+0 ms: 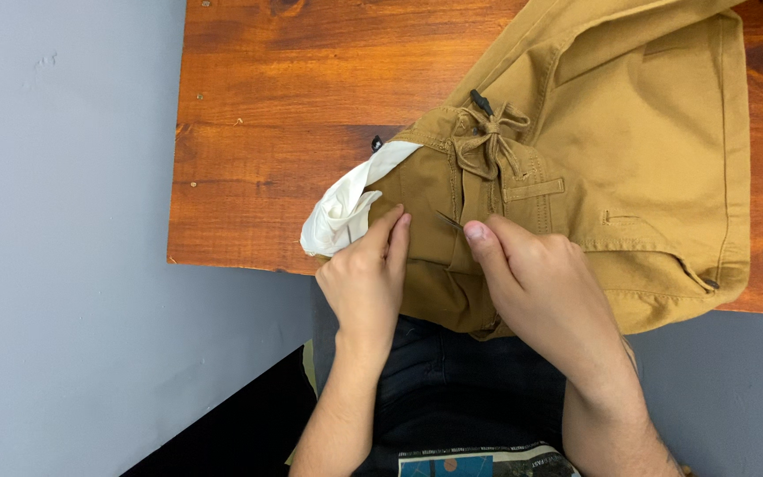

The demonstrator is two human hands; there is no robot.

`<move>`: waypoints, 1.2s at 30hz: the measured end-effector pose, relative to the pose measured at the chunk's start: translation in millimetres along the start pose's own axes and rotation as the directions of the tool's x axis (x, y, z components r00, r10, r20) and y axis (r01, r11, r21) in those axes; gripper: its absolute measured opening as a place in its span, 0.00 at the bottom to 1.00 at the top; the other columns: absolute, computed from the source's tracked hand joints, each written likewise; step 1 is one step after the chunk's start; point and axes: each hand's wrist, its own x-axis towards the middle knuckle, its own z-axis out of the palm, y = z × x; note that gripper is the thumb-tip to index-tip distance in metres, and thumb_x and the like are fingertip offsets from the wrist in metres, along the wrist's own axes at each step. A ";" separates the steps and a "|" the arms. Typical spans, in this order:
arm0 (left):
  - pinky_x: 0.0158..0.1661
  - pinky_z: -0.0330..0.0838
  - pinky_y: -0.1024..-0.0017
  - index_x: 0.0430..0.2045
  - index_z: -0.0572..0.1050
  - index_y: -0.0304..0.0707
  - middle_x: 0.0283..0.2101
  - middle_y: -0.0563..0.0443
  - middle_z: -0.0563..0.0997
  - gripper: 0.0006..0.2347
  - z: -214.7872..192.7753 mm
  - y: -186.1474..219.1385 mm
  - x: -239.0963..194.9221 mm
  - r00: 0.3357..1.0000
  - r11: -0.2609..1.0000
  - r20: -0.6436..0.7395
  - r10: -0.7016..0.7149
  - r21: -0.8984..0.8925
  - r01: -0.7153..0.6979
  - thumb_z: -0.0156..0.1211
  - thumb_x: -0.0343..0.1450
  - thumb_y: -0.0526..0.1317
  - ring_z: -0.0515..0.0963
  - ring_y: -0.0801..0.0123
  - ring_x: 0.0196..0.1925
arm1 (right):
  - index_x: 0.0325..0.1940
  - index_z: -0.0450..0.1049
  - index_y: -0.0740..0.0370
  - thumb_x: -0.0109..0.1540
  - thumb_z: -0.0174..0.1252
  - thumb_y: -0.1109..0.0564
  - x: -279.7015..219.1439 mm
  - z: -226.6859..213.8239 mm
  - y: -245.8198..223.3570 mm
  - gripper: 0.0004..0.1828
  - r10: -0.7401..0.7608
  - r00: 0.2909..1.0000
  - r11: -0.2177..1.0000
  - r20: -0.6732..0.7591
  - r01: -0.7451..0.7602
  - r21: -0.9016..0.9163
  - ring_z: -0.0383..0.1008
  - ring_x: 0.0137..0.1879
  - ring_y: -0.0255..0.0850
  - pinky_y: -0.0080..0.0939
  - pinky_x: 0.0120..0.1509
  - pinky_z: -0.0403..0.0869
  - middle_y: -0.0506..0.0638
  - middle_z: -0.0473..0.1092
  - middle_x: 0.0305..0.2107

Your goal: The person uses a seam ripper to cut and remove stitches from the waistband and pocket area of a pair of tan pants. They pull out the loose threads and continue to deconstruct the seams along the garment.

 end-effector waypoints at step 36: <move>0.49 0.72 0.33 0.54 0.76 0.50 0.67 0.53 0.71 0.18 -56.2 9.0 49.1 0.705 0.876 0.530 0.470 -0.377 -0.301 0.65 0.69 0.43 0.59 0.47 0.75 | 0.51 0.78 0.60 0.51 0.69 0.62 -12.0 86.3 24.2 0.23 -0.133 0.673 0.971 -0.728 0.234 0.039 0.80 0.53 0.57 0.51 0.56 0.78 0.59 0.81 0.35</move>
